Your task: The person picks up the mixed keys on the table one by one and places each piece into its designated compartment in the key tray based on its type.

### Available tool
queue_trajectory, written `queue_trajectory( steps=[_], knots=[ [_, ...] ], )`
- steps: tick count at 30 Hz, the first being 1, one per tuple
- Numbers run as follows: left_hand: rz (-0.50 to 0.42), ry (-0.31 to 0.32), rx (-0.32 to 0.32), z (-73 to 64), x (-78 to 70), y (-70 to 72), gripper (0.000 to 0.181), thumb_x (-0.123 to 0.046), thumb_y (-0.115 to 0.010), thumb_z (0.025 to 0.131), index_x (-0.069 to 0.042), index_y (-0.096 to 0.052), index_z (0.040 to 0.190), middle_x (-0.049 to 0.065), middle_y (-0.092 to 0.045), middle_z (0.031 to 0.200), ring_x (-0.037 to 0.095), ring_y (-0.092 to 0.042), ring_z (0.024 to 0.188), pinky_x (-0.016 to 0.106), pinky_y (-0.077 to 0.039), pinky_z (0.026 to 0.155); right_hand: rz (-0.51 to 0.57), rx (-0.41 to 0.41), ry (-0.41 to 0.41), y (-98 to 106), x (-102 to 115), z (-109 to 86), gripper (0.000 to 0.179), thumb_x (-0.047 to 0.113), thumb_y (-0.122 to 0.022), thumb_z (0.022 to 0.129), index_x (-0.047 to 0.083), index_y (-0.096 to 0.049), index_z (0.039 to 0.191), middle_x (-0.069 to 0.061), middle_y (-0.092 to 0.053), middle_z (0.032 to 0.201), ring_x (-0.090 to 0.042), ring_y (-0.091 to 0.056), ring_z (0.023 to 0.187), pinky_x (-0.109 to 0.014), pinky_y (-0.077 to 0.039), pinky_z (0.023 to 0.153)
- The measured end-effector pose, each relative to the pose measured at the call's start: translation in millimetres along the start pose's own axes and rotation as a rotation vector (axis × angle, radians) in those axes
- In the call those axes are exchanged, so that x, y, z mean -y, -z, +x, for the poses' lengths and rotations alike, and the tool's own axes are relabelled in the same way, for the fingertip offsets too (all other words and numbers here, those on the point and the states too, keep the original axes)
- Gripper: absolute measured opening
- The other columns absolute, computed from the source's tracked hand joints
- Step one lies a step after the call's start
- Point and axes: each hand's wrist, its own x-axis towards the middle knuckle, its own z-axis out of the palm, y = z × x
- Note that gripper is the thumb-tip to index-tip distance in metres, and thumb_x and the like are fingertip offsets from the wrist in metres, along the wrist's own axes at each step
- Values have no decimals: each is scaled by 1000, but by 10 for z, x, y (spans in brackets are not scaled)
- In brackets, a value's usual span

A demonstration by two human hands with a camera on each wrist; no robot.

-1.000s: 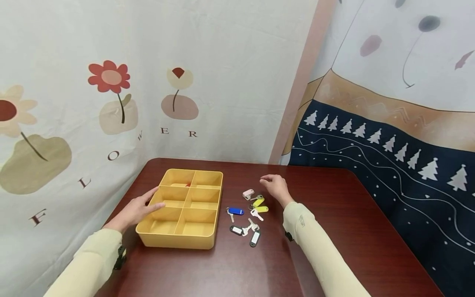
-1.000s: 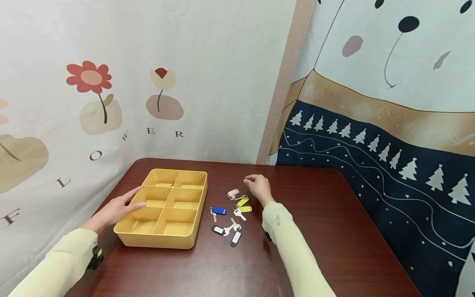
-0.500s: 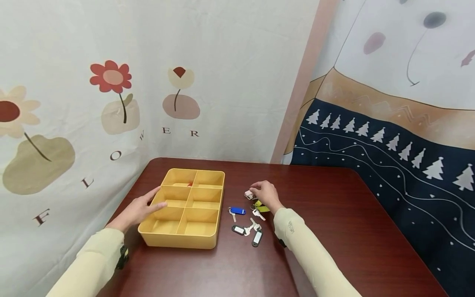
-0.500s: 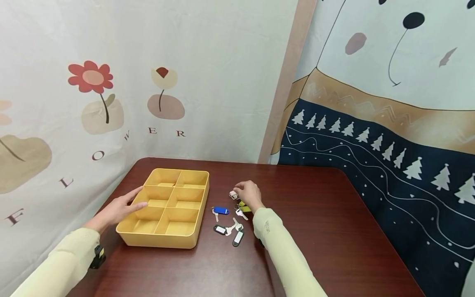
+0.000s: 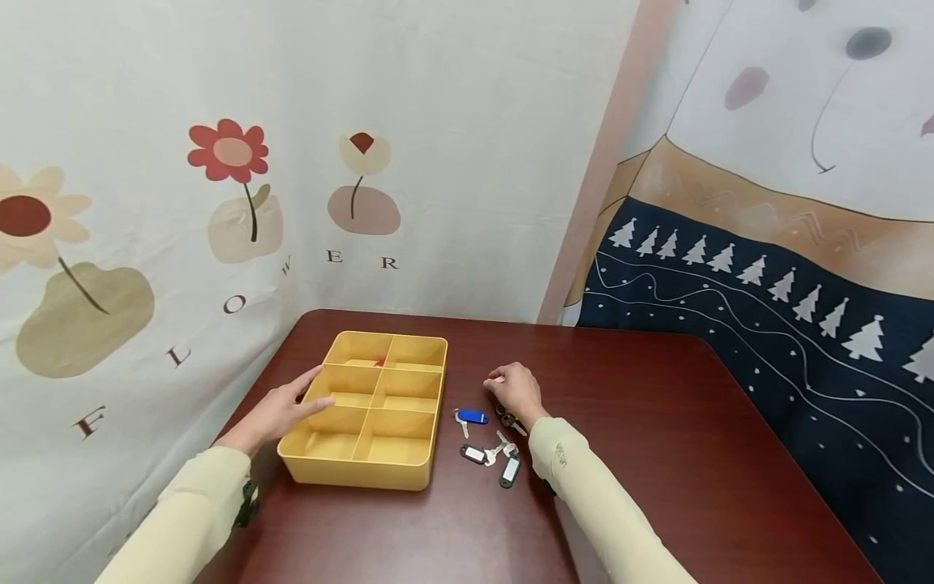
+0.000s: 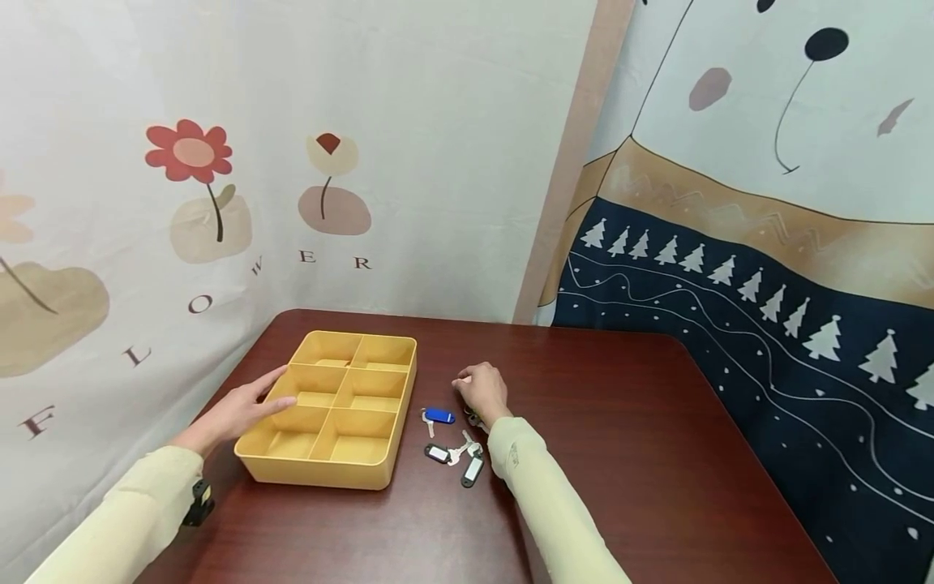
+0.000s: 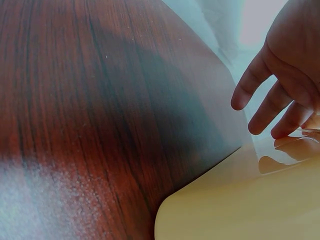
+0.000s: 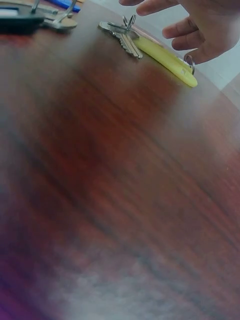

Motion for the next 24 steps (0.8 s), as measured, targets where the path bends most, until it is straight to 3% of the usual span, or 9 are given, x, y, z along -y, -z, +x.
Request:
queue_trajectory(
  steps=[16, 24],
  knots=[
    [-8, 11, -6, -13, -11, -19, 95, -59, -61, 92, -3, -21, 157, 36, -35, 148, 53, -33, 135, 65, -30, 106, -92, -1, 15, -43, 7, -7, 16, 32, -79, 84, 18, -81, 93, -5, -68, 101, -25, -62, 99, -43, -53, 78],
    [13, -2, -28, -40, -21, -19, 85, -47, -63, 96, -3, -23, 157, 36, -38, 146, 53, -36, 134, 65, -32, 105, -141, -2, 12, -76, 25, 2, 9, 25, -76, 88, 19, -81, 89, -3, -66, 98, -24, -60, 99, -43, -53, 79]
  ],
)
